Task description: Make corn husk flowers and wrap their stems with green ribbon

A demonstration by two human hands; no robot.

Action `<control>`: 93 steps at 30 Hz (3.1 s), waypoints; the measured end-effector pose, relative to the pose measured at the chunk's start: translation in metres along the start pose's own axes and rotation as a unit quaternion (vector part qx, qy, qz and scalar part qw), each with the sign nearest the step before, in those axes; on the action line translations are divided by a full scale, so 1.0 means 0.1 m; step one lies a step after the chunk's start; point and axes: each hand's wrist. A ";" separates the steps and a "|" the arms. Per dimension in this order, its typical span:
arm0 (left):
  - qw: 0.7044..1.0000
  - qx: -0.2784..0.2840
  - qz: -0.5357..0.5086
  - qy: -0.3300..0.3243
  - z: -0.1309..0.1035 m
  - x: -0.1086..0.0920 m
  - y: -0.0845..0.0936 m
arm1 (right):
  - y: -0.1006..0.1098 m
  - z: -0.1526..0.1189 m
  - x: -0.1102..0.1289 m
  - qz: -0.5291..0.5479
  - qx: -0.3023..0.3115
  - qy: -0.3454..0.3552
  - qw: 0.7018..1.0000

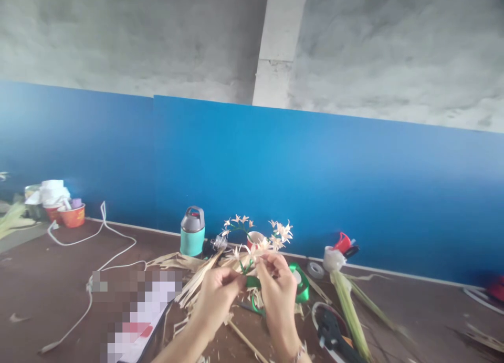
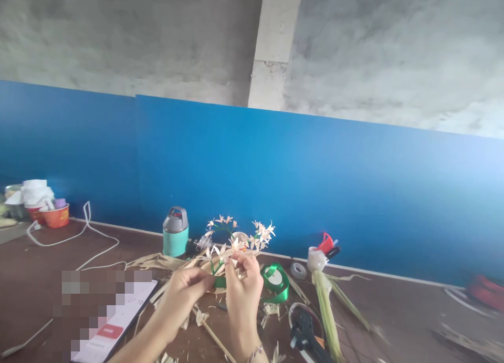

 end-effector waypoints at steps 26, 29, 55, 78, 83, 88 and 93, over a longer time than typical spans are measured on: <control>0.995 -0.015 -0.099 0.018 0.09 0.06 0.04 | 0.10 0.06 0.02 -0.315 0.050 0.183 0.930; 0.996 -0.003 -0.086 0.023 0.11 0.05 0.08 | 0.15 0.10 0.02 -0.334 0.067 0.201 0.918; 0.997 0.054 -0.042 0.019 0.09 0.01 0.10 | 0.16 0.18 0.03 -0.043 0.101 0.042 0.993; 0.980 -0.002 0.082 -0.181 0.01 0.04 0.03 | 0.08 0.10 0.06 0.216 0.138 -0.158 0.954; 0.986 -0.011 0.051 -0.155 0.04 0.06 0.03 | 0.13 0.14 0.07 0.196 0.178 -0.169 0.949; 0.996 -0.053 -0.062 -0.039 0.10 0.06 0.07 | 0.23 0.20 0.00 0.176 0.135 -0.172 0.960; 0.982 -0.082 -0.170 0.000 0.13 0.10 0.07 | 0.22 0.19 -0.01 0.133 0.139 -0.146 0.970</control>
Point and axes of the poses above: each hand's wrist, its own z-axis towards the middle knuckle, its own y-axis out of the back of the hand, x = y × z, and after that the axes turned 2 degrees about y, right-handed
